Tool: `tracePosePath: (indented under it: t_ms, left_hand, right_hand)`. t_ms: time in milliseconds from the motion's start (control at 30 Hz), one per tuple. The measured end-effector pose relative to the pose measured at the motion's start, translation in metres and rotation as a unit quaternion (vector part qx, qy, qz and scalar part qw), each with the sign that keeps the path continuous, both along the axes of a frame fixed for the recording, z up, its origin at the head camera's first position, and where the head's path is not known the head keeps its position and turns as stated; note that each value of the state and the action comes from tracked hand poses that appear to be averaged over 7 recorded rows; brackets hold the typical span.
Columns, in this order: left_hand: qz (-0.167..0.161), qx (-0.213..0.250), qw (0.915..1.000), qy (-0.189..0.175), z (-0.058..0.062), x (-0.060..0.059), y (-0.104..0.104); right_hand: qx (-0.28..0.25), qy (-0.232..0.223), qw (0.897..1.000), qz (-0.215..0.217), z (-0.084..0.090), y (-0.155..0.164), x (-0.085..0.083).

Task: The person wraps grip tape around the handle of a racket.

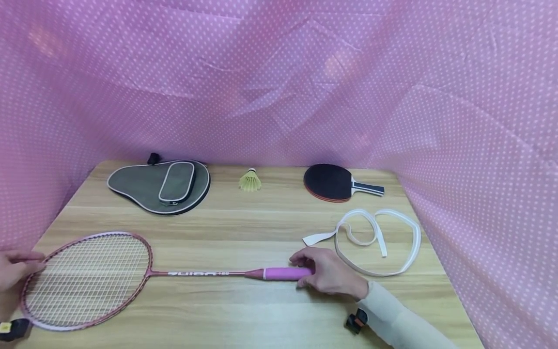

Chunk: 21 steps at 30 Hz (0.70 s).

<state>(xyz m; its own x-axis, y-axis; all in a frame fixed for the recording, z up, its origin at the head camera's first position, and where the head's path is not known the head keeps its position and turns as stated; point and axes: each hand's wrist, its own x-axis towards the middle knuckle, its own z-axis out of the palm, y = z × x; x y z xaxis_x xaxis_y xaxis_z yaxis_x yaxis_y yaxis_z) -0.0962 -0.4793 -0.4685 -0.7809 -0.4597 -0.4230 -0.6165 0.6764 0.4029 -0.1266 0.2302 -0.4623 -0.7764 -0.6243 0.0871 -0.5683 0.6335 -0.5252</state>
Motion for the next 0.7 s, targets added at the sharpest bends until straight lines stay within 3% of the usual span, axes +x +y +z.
tracePosePath:
  t_ms: [300, 500, 700]
  left_hand:
    - [0.015, 0.002, 0.9998, -0.010, -0.0018, 0.0031, 0.0021]
    - [0.013, 0.003, 0.9997, 0.018, -0.0013, 0.0031, 0.0026]
    - [0.012, -0.001, 0.9994, 0.033, -0.0093, 0.0015, -0.0052]
  right_hand:
    - [-0.022, -0.012, 1.000, 0.009, -0.0049, -0.0046, 0.0002]
    - [-0.017, -0.018, 1.000, 0.003, -0.0056, -0.0074, 0.0008]
    - [-0.007, 0.002, 1.000, 0.002, -0.0061, -0.0096, 0.0013]
